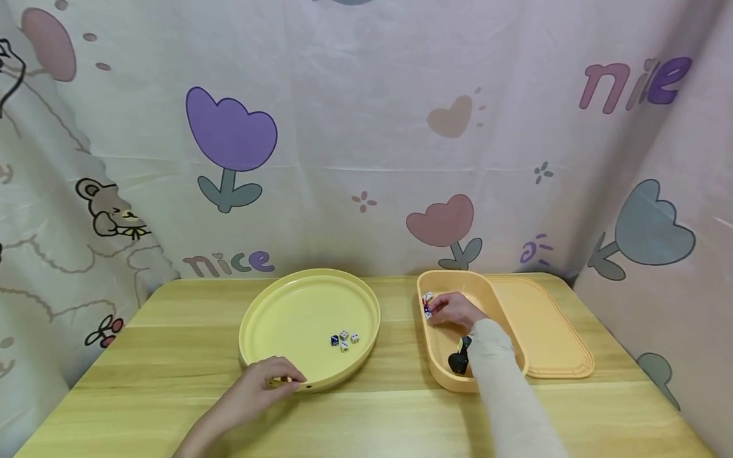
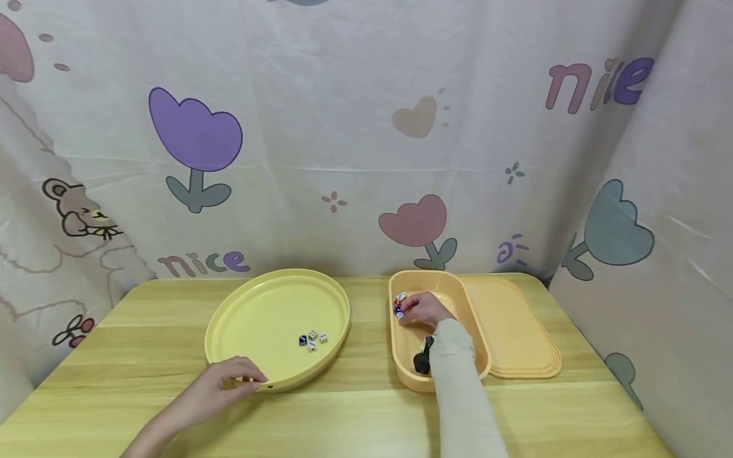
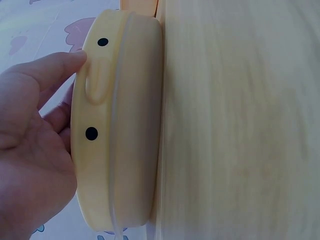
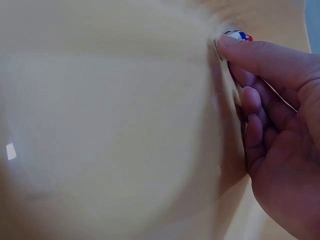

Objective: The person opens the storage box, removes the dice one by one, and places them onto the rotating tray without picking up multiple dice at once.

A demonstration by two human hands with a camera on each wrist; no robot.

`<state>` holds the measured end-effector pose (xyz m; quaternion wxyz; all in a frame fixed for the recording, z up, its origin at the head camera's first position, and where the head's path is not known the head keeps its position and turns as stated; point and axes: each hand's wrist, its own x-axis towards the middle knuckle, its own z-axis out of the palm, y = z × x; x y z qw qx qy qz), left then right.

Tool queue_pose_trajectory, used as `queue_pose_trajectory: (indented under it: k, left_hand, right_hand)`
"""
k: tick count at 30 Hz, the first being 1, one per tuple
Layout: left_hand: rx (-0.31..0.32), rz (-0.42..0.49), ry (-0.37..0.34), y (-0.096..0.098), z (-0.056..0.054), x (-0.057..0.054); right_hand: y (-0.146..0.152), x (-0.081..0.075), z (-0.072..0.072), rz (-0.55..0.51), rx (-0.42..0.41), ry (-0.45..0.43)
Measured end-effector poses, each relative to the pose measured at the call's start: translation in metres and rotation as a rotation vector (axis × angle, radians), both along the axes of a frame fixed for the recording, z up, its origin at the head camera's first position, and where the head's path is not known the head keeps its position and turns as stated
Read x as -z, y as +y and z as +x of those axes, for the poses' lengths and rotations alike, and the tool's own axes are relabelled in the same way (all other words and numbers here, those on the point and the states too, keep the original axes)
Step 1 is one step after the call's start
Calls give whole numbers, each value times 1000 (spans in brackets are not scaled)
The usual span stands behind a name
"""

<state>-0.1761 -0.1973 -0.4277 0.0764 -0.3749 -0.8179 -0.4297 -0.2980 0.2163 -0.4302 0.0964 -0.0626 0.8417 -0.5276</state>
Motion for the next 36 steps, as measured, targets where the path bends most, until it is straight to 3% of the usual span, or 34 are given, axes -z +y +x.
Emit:
queue_pose_trajectory:
  k: [7,16,25,32,36]
  left_hand:
    - [6,1,5,0,0,0]
    - [2,1,-5,-1,1,-2]
    - [-6,0,-16,0,2,-1]
    - [0,7,-17,1,2,-1]
    - [-5,8,-16,1,2,-1]
  right_hand:
    - [-1,3,-1,2,-4,19]
    - [4,8,-7,32,91,-32]
    - [7,1,-7,29,74,-21]
    - [8,-12,-7,40,72,80]
    - [3,-29,-4,49,48,155]
